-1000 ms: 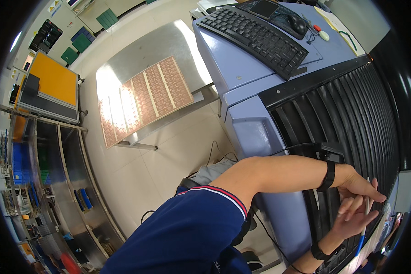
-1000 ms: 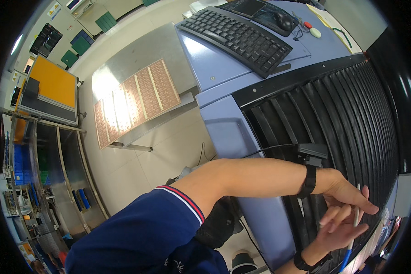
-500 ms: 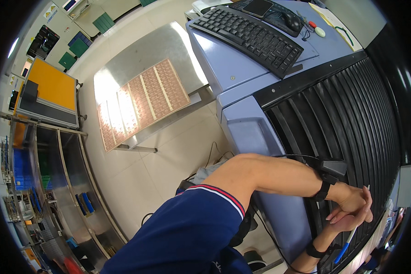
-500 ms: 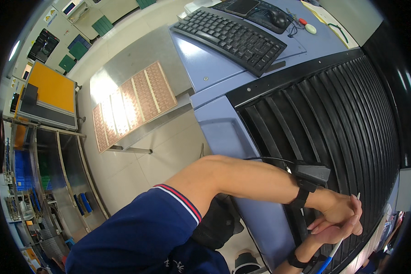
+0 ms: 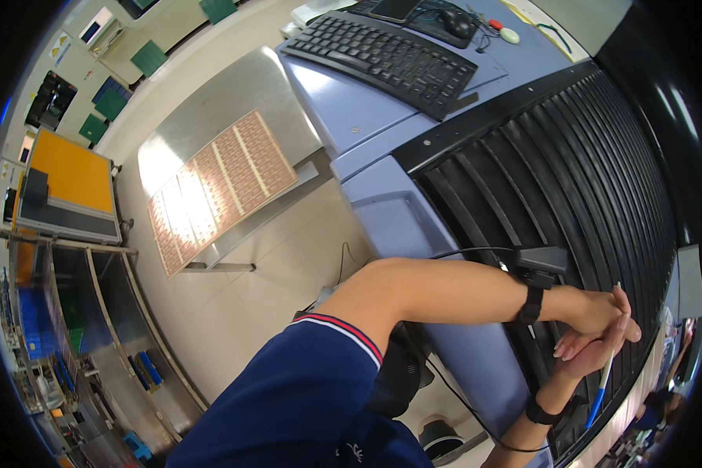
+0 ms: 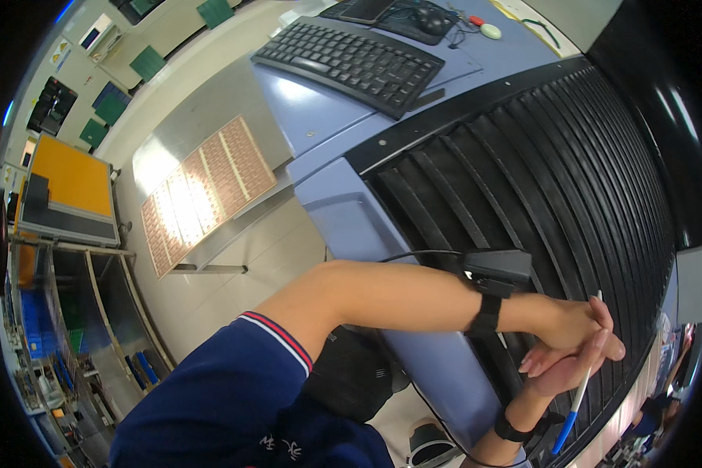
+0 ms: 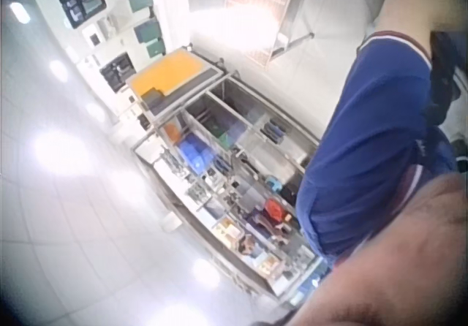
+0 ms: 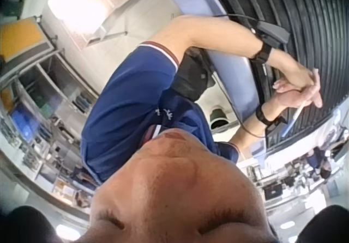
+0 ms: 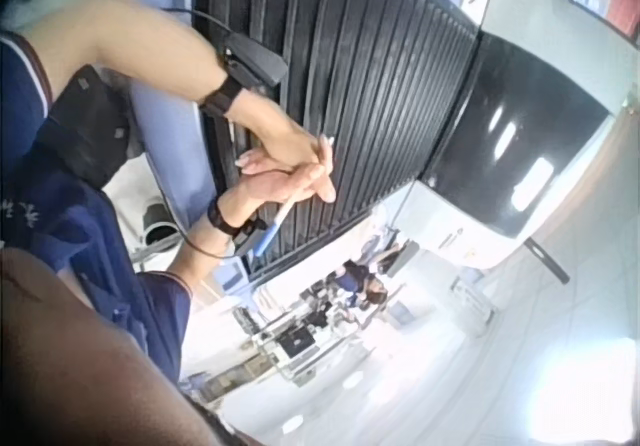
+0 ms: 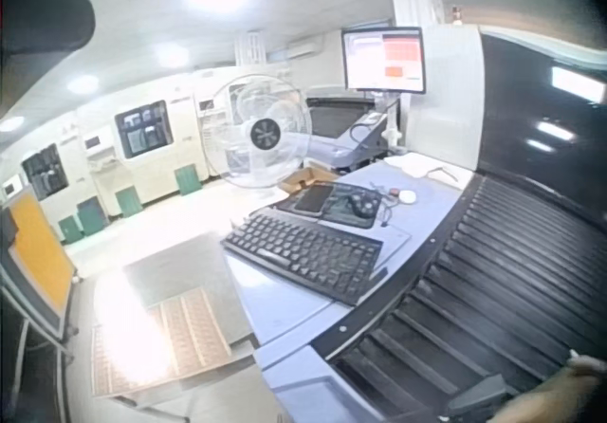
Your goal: Inspecting large copper circuit board sheets and using a pen to mark defects or areas on a light table.
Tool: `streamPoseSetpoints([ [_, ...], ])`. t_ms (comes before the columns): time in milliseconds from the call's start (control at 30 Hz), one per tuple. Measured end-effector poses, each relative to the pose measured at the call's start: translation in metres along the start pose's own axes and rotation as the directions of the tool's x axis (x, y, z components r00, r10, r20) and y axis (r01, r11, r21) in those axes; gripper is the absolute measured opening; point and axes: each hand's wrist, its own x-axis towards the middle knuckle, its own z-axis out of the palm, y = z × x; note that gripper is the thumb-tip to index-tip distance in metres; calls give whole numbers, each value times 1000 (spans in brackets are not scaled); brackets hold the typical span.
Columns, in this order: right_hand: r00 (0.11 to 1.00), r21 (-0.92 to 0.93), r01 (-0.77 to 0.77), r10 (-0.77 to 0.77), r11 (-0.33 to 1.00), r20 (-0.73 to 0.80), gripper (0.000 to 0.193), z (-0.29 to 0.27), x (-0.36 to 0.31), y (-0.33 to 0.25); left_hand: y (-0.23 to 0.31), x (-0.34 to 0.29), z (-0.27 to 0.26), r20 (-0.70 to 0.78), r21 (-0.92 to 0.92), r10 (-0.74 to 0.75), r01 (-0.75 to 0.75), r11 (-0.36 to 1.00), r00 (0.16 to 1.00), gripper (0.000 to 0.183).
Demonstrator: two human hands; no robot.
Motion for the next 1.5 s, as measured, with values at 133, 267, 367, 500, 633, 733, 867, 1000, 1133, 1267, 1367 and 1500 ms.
streamPoseSetpoints([
  [133, 974, 156, -222, 211, 962, 87, 55, 2, 5, -15, 2, -9, -9, -65, -189, -63, 50, 981, 996, 73],
  [267, 817, 602, -481, 78, 637, 571, 52, -14, 20, -23, -9, 7, -7, -3, -544, -92, 76, 836, 996, 61],
  [367, 665, 604, -659, -29, 448, 746, 46, -9, 26, -32, -8, 8, -4, 62, -635, -63, 88, 768, 996, 59],
  [500, 869, 677, -457, 128, 576, 478, 44, -34, 28, -2, -14, 4, -6, 112, -668, -47, 110, 736, 993, 56],
  [633, 949, 625, -310, 192, 716, 251, 47, -27, 23, -5, -15, 5, -7, 153, -681, -40, 134, 720, 987, 53],
  [733, 923, 638, -354, 148, 684, 354, 51, -10, 19, -17, -14, 6, -10, 180, -687, -42, 156, 710, 983, 52],
  [867, 887, 669, -423, 126, 611, 445, 55, -3, 17, -20, -11, 11, -14, 202, -689, -56, 182, 701, 978, 49],
  [1000, 852, 706, -414, -27, 575, 522, 51, 17, 6, -18, -24, 15, -15, 240, -676, -72, 220, 703, 968, 42],
  [1133, 821, 717, -526, 53, 457, 568, 34, 5, 14, -23, -19, 5, -14, 275, -671, 12, 183, 718, 962, 43],
  [1267, 851, 744, -505, 110, 438, 513, 29, 9, 15, -34, -20, 9, -10, 281, -686, -14, 211, 697, 960, 41],
  [1367, 855, 791, -518, 169, 326, 490, 31, 26, 7, -44, -21, 7, -14, 256, -683, -39, 210, 700, 966, 33],
  [1500, 831, 798, -553, 93, 241, 548, 35, 22, 8, -31, -20, 3, -14, 246, -718, 46, 150, 679, 968, 24],
])
